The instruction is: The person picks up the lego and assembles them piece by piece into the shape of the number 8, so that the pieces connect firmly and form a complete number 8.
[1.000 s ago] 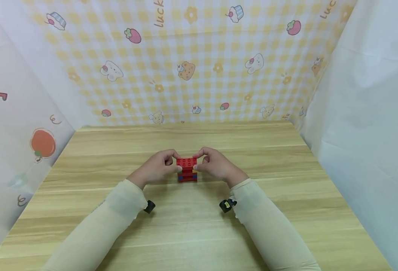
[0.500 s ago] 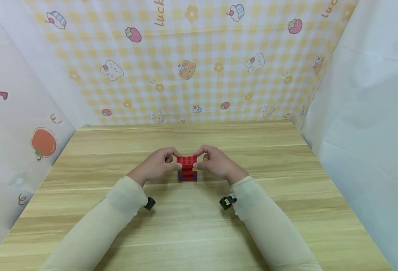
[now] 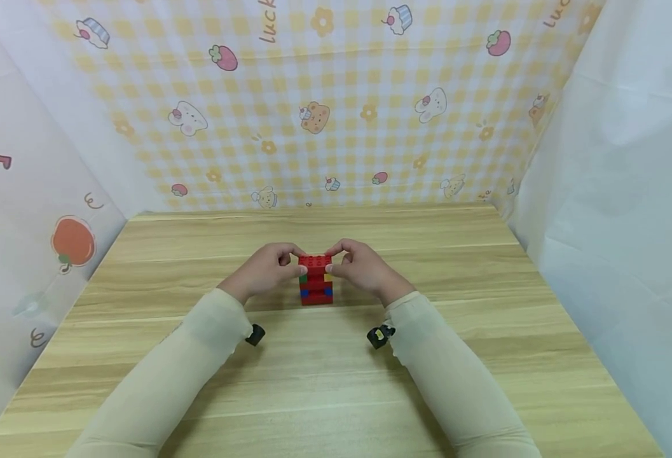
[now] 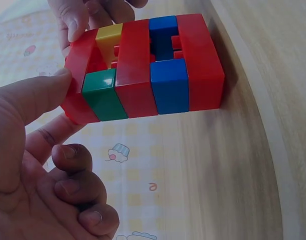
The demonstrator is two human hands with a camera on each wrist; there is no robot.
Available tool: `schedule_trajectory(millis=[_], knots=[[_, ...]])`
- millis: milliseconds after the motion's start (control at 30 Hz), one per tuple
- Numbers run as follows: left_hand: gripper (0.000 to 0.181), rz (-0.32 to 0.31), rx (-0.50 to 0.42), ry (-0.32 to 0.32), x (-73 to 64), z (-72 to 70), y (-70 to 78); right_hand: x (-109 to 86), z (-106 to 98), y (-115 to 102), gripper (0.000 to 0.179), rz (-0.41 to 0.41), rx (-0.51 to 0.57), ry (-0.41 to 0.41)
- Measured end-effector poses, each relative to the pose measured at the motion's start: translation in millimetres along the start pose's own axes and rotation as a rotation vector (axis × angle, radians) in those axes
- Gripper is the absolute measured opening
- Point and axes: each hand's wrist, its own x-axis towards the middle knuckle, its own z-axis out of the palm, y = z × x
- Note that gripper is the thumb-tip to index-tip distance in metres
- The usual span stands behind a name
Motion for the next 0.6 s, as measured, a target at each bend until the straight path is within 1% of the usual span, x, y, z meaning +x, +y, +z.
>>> schedule_trajectory(millis=[167,300,367,433,600], knots=[[0.027,0.003,0.013,-0.004,4.1,-0.8,-0.4,1.8,0.5,0.0,0.032,-0.017,-0.017,0.017],[0.03,0.001,0.012,-0.006,6.6,-0.7,-1.1,2.5,1.8,0.4,0.031,-0.06,-0.093,0.054],[0.032,-0.004,0.003,-0.003,7.9,-0.4,-1.8,3.0,2.6,1.5,0.036,-0.083,-0.153,0.074],[0.033,-0.011,-0.006,-0.003,9.2,-0.1,-2.2,3.3,3.5,2.6,0.045,-0.107,-0.223,0.09],[0.033,-0.027,-0.026,0.0,14.6,-0.5,-1.9,2.9,4.2,2.7,0.071,-0.139,-0.457,0.084]])
